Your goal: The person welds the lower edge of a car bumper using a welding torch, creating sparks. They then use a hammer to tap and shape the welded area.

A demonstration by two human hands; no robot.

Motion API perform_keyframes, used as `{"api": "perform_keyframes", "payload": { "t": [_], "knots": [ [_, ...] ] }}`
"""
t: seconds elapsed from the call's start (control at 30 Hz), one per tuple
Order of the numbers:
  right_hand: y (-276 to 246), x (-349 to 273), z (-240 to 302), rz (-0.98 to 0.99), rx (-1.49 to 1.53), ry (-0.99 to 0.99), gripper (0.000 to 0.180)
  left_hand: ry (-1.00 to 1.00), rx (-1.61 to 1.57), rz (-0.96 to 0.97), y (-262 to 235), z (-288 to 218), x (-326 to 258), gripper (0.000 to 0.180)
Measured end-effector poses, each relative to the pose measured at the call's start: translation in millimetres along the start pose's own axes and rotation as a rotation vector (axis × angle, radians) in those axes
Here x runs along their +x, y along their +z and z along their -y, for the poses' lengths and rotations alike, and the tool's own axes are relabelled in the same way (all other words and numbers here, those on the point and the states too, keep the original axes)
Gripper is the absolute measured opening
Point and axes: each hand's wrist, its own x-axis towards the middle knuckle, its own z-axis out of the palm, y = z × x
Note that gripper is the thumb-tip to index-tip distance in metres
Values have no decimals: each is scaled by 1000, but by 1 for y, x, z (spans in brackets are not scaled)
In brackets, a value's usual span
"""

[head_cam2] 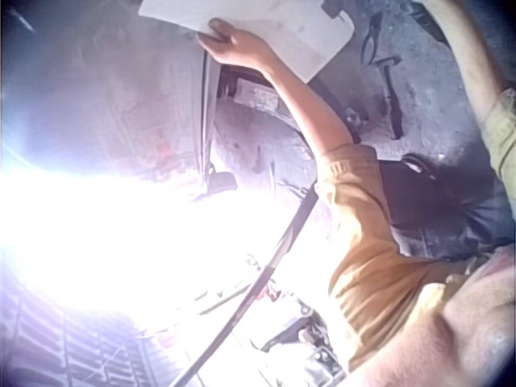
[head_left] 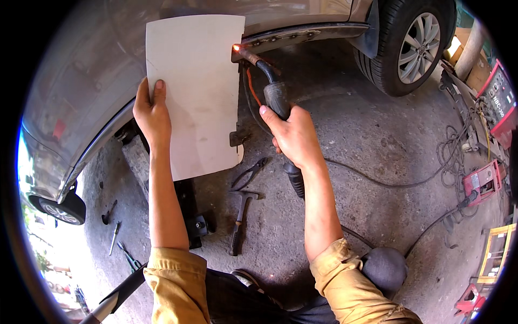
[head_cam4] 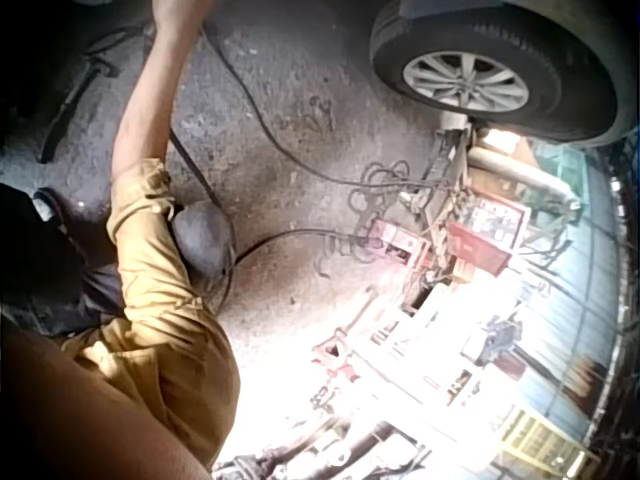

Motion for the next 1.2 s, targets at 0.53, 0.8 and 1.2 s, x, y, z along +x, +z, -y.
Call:
{"api": "perform_keyframes", "payload": {
  "t": [0.53,0.8,1.2],
  "knots": [
    [1,0,3,27,15,2,42,81,1,37,6,3,-1,33],
    [-3,-1,-6,-2,71,3,39,47,-23,-34,2,5,0,32],
    [0,0,-2,14,29,8,41,33,-30,-37,2,11,1,33]
  ]
}}
